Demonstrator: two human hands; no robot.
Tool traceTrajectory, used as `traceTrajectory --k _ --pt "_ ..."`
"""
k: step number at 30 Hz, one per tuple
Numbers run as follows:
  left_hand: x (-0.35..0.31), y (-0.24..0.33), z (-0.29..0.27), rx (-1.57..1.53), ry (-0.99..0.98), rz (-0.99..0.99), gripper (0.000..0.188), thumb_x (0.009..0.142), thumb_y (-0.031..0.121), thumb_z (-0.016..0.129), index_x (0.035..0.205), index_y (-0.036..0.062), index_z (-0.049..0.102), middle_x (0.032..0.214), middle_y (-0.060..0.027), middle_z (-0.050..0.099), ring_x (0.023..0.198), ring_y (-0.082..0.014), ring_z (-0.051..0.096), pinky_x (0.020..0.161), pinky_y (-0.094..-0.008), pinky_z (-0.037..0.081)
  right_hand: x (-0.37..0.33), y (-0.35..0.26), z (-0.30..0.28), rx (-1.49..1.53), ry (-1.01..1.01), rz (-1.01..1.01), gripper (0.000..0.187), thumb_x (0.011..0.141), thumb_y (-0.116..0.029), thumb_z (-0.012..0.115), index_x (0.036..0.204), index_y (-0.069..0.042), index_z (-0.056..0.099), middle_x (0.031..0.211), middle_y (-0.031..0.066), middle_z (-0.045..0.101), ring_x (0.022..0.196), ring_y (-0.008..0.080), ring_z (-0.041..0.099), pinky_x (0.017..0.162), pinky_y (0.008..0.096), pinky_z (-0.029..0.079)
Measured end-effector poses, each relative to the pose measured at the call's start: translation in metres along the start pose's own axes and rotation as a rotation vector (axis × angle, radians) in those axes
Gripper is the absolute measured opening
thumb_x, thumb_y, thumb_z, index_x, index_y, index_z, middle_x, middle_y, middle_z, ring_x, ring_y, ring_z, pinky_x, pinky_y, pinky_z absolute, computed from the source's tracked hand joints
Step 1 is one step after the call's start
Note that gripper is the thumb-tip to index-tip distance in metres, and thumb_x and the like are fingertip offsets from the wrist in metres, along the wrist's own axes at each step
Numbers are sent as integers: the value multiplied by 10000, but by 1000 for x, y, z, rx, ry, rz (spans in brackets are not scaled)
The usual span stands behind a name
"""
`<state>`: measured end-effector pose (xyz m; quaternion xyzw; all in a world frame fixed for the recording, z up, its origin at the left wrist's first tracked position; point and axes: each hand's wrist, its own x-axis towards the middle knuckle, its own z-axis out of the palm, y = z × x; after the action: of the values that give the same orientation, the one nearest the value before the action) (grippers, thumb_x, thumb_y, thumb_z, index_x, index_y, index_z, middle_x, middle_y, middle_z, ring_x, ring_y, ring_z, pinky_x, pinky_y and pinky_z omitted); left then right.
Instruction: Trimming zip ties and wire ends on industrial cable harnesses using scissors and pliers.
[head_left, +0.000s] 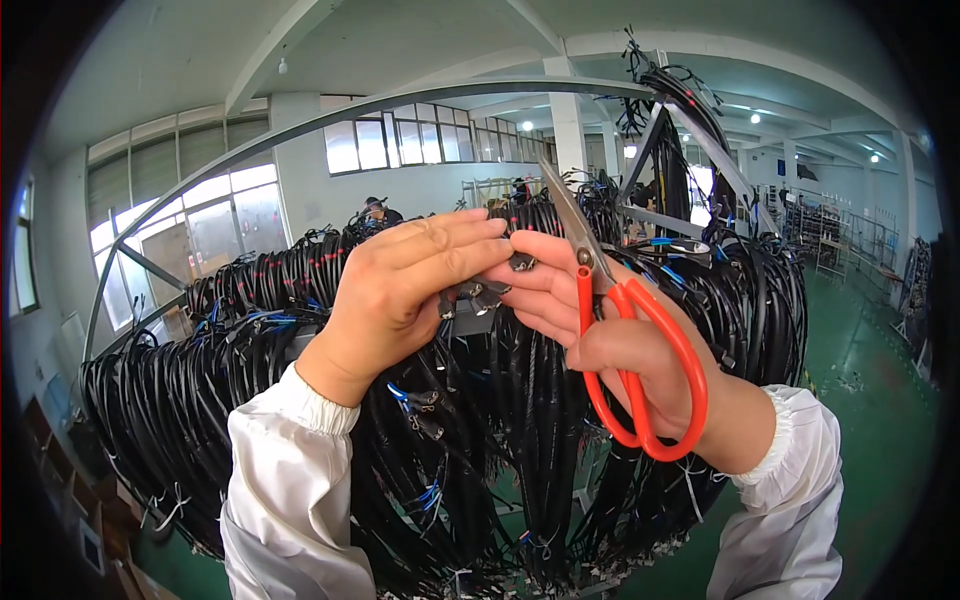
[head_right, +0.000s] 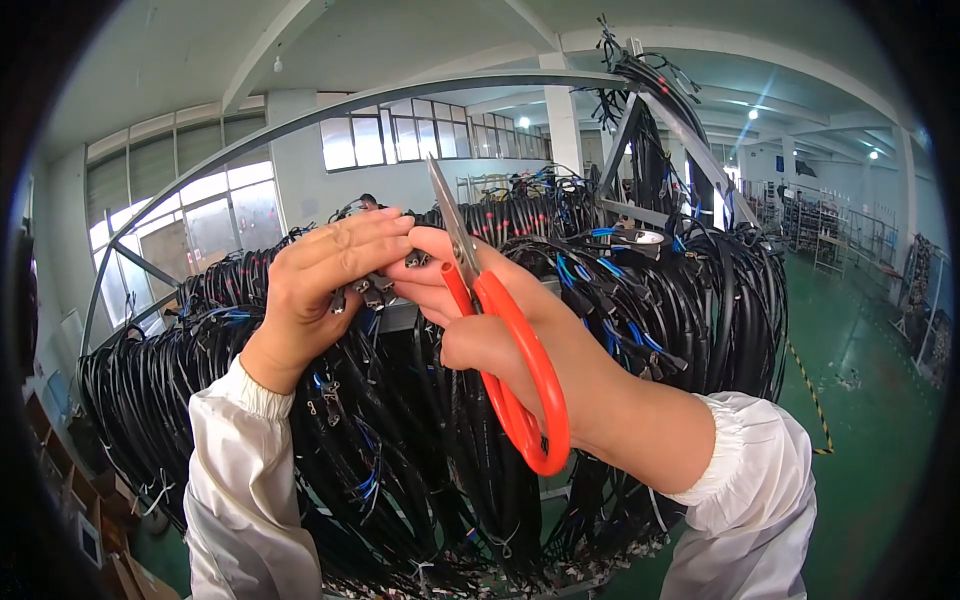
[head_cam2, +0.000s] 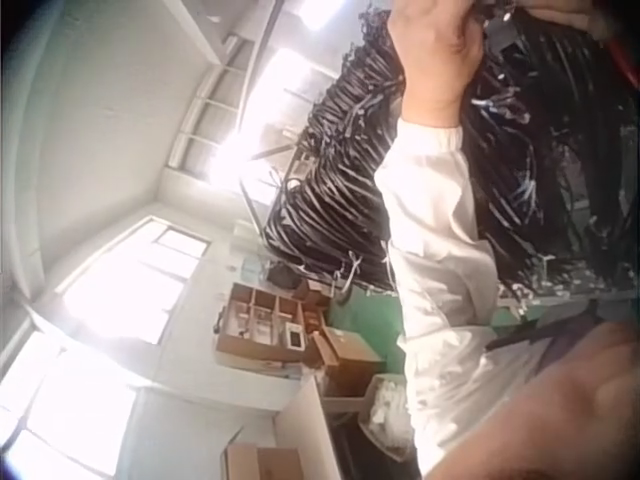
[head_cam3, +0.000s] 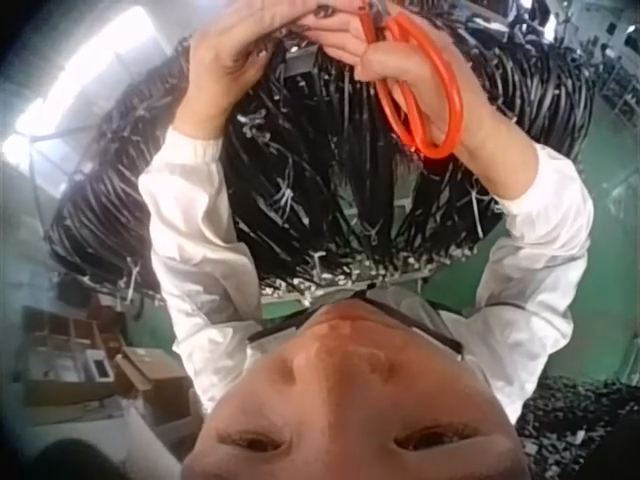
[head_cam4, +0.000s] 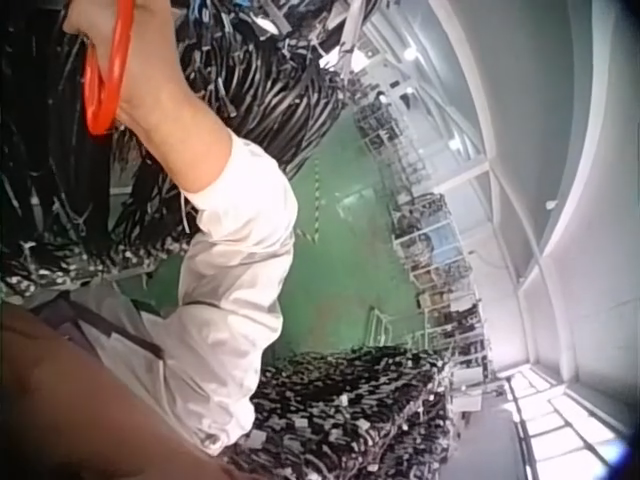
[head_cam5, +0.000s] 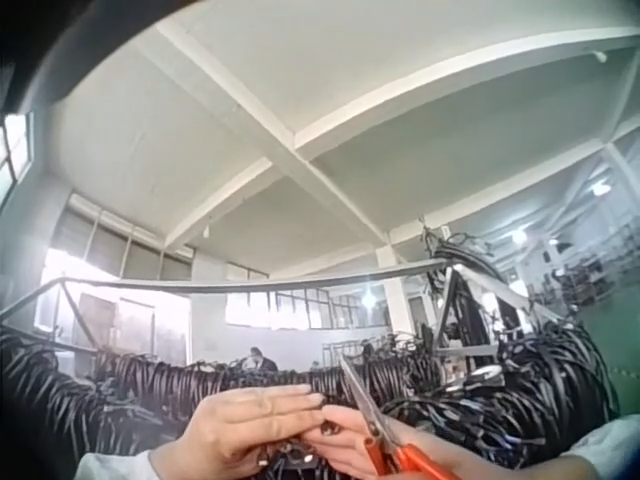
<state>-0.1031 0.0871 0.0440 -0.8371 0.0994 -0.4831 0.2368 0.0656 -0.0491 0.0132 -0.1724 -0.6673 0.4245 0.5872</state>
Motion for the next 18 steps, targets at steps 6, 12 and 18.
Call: traceTrajectory --k 6,12,18 --pt "5 4 0 27 28 15 385 633 -93 569 974 64 654 1012 -101 655 974 -280 627 817 -349 511 -2 6 -5 -22 -21 -25 663 720 71 430 1360 35 258 1326 216 376 1311 296 317 1105 375 210" --pt "3 2 -2 -70 -11 -38 373 659 -79 608 1013 38 609 987 -114 657 980 -281 628 823 -349 508 -7 15 -12 -168 -9 21 707 713 6 446 1383 25 222 1344 197 353 1279 293 364 1085 397 253" --pt "-4 3 6 -566 122 -239 198 866 -27 503 1061 5 515 993 -138 618 905 -197 622 815 -310 467 -25 -7 -7 -736 158 -309 399 904 -214 436 1239 3 424 1275 137 438 1112 203 503 929 322 392"
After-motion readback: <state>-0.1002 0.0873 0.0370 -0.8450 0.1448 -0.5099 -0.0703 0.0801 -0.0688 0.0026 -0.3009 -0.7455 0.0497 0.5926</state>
